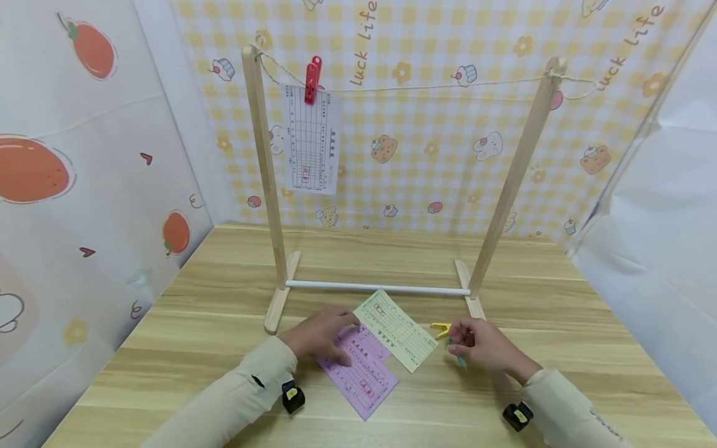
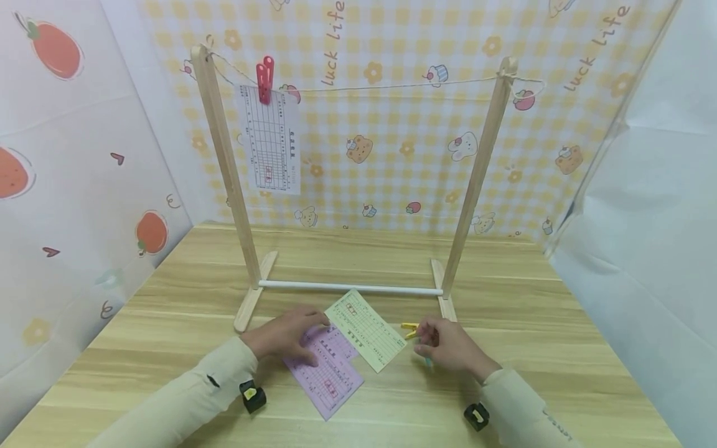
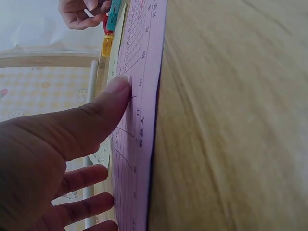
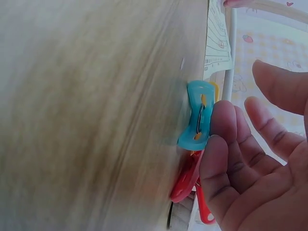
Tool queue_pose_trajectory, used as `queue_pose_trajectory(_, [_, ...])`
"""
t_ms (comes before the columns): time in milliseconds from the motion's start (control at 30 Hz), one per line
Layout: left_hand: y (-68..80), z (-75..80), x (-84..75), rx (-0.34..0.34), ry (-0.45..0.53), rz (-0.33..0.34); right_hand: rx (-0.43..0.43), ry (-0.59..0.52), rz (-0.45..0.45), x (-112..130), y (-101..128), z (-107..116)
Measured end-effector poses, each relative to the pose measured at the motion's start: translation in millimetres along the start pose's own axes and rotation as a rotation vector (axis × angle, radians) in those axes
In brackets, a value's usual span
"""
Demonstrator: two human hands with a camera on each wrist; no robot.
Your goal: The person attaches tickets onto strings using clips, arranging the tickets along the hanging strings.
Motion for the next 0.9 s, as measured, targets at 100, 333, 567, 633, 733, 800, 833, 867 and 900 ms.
queue_pose_trajectory(100, [-0.5, 0.1, 0.5, 0.0, -0.009, 0.001, -0.004, 0.0, 0.01, -1.2, -0.6, 0.2])
queue_pose_trajectory(333, [0.1, 0.2, -1.4, -0.012, -0.024, -0.002, -0.008, 0.011, 0.016, -2.2, -0.6, -1.4])
queue_pose_trajectory(567, [-0.8, -0.9, -2.3, 0.01, -0.051, 0.02, -0.008, 0.044, 0.054, -2.7, 0.7, -3.3])
queue_pose_trajectory(633, [-1.3, -0.9, -2.3, 0.008, -0.053, 0.016, -0.014, 0.061, 0.052, -2.2, 0.7, -3.2])
queue_pose_trajectory(733, [-2.4, -1.0, -1.6, 0.008, -0.069, 0.007, -0.023, 0.098, 0.048, -1.2, 0.6, -3.2])
queue_pose_trajectory(800, [-2.8, -1.6, -0.6, 0.006, -0.077, -0.001, -0.028, 0.124, 0.05, -0.5, 0.5, -3.6])
queue_pose_trajectory(833, [-2.8, -1.9, -0.2, 0.008, -0.083, -0.003, -0.03, 0.137, 0.05, -0.1, 0.4, -3.8])
queue_pose_trajectory(867, [-2.7, -2.0, -0.1, 0.009, -0.085, -0.005, -0.032, 0.145, 0.052, 0.5, 0.5, -4.1])
queue_pose_trajectory(900, [-2.5, -2.1, 0.1, 0.009, -0.086, -0.008, -0.035, 0.156, 0.053, 1.1, 0.4, -4.3])
Point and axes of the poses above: each hand's wrist, its own y-axis away from the middle knuckle, its own z-axis out of the back of the hand, x = y × z, the point moved 1 cm from there along -y, towards the middle knuckle, and after that the axes turned 12 degrees about y, right-handed, at the moved point
